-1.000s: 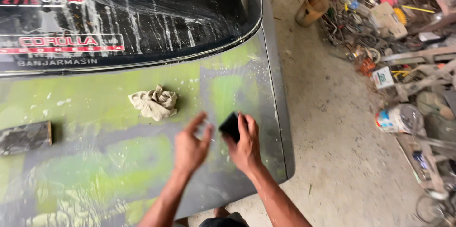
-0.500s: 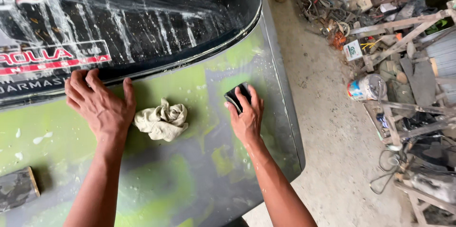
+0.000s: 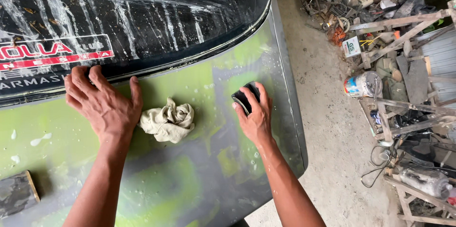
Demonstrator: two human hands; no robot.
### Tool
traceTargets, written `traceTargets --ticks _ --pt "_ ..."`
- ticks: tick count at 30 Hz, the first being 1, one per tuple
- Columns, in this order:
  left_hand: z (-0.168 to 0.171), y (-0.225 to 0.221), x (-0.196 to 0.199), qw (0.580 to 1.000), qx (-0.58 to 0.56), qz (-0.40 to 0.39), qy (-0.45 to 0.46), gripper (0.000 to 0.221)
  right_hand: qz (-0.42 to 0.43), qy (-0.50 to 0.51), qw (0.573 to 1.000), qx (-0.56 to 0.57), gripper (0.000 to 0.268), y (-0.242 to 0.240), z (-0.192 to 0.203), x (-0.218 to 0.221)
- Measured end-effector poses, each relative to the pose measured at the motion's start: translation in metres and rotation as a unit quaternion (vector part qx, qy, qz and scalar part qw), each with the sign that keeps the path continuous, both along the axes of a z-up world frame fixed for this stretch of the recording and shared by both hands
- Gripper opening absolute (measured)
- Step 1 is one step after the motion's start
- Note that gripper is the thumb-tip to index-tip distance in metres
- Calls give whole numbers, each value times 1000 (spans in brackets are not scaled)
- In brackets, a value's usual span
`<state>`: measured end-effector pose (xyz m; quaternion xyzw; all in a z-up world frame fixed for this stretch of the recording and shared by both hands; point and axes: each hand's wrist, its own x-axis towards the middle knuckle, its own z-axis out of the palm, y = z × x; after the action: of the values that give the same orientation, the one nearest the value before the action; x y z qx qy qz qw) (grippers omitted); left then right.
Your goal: The person scrubs the hood of a car using a black sponge and a cloth. They repeatedly rub the surface to remove a greenish substance, occasionally switching between the sponge and the cloth to wipe the area.
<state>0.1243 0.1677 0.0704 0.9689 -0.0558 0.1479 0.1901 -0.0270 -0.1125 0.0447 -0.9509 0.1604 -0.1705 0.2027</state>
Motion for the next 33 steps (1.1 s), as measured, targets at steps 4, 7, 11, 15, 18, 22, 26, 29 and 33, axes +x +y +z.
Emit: traceTargets --ticks 4,7,11,15,18,22,26,29,33 --pt "1 0 -1 1000 -4 -6 -21 59 -5 -28 1000 3 37 -1 -9 -3" --pt "1 0 -1 1000 -7 -6 -21 59 -11 -42 999 4 35 3 -8 -1" --pt "3 -1 -2 1000 -6 -7 -17 59 -37 -39 998 14 31 7 -6 1" --pt "4 0 -2 1000 -1 -6 -25 59 -21 -36 999 16 36 3 -8 -7" --pt "4 0 -3 1000 3 -10 -23 59 23 -18 999 12 43 4 -7 -25" --pt "6 -1 -3 1000 1 -16 -7 59 5 -53 998 24 34 12 -18 -55" --pt "6 -3 -1 1000 5 -8 14 60 -8 -84 996 10 30 17 -22 -59" --pt "5 -4 0 1000 7 -9 13 61 -3 -92 996 -10 30 16 -24 -57" --pt "5 -6 2 1000 -14 -11 6 61 -4 -95 995 -30 28 9 -28 -39"
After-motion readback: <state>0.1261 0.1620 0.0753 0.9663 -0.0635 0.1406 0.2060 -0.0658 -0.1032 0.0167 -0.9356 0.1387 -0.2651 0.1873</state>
